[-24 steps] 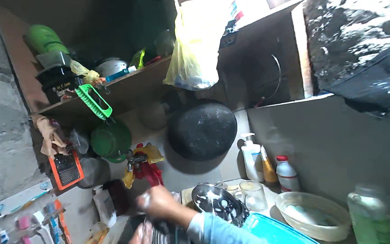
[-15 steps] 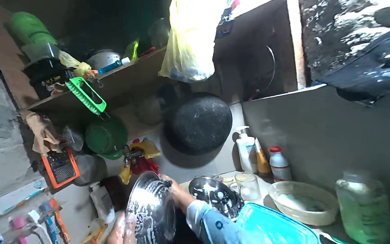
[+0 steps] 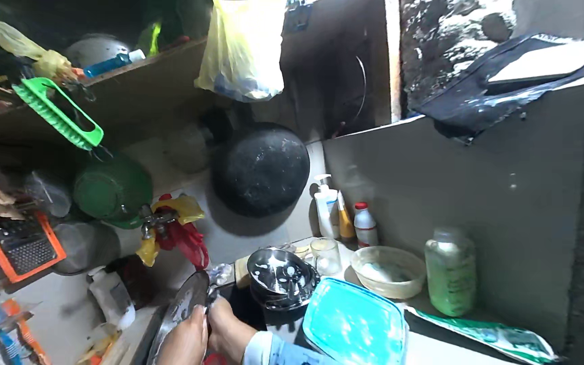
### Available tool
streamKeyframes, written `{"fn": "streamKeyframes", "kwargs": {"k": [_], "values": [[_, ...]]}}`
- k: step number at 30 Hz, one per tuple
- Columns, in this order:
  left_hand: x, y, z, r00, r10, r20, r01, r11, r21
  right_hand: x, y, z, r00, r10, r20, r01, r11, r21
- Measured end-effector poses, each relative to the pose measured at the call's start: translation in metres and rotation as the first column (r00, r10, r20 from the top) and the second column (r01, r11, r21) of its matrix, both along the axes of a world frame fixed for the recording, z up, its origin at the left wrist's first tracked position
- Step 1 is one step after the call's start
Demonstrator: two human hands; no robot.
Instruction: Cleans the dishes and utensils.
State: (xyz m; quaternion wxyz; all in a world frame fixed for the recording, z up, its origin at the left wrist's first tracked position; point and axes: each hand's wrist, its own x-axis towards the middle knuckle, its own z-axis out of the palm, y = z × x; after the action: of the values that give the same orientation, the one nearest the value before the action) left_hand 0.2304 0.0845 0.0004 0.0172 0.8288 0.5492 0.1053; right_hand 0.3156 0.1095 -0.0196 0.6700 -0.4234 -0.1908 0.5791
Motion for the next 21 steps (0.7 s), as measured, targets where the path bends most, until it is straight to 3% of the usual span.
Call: {"fn": "streamKeyframes", "kwargs": {"k": [3, 5, 7, 9, 11, 13, 15, 17, 19, 21], "values": [[0.003, -0.037, 0.013, 0.994, -0.109, -0.019, 0.11, 0.994, 0.022, 0.037, 0.016, 0.008, 0.998, -0.034, 0.052, 0.03, 0.996, 0.082], [0.004, -0.066, 0.019, 0.968, -0.248, 0.029, 0.236, 0.948, 0.214, 0.057, 0.014, 0.014, 1.0, -0.004, -0.026, 0.006, 0.997, 0.083], [0.006, -0.083, 0.03, 0.912, -0.397, 0.098, 0.314, 0.834, 0.454, 0.065, -0.01, 0.019, 0.997, 0.053, -0.053, -0.049, 0.996, 0.073], [0.013, -0.088, 0.042, 0.868, -0.475, 0.148, 0.312, 0.751, 0.582, 0.06, -0.036, 0.021, 0.987, 0.121, -0.109, -0.11, 0.988, 0.106], [0.02, -0.075, 0.042, 0.866, -0.471, 0.165, 0.271, 0.722, 0.637, 0.044, -0.033, 0.019, 0.95, 0.116, -0.29, -0.091, 0.991, 0.1], [0.021, -0.056, 0.035, 0.891, -0.426, 0.157, 0.253, 0.752, 0.609, 0.037, -0.029, 0.022, 0.896, 0.111, -0.429, -0.11, 0.994, 0.027], [0.018, -0.046, 0.03, 0.906, -0.395, 0.154, 0.255, 0.799, 0.545, 0.046, -0.033, 0.03, 0.897, 0.067, -0.436, -0.125, 0.987, -0.104], [0.016, -0.044, 0.025, 0.921, -0.376, 0.104, 0.281, 0.825, 0.491, 0.065, -0.041, 0.038, 0.905, 0.033, -0.425, -0.083, 0.992, -0.1], [0.014, -0.046, 0.024, 0.929, -0.37, 0.005, 0.334, 0.845, 0.417, 0.088, -0.05, 0.048, 0.96, 0.037, -0.277, -0.051, 0.998, -0.044], [0.008, -0.045, 0.028, 0.925, -0.374, -0.068, 0.375, 0.868, 0.326, 0.113, -0.056, 0.055, 0.997, 0.072, -0.009, -0.072, 0.997, -0.007]]}}
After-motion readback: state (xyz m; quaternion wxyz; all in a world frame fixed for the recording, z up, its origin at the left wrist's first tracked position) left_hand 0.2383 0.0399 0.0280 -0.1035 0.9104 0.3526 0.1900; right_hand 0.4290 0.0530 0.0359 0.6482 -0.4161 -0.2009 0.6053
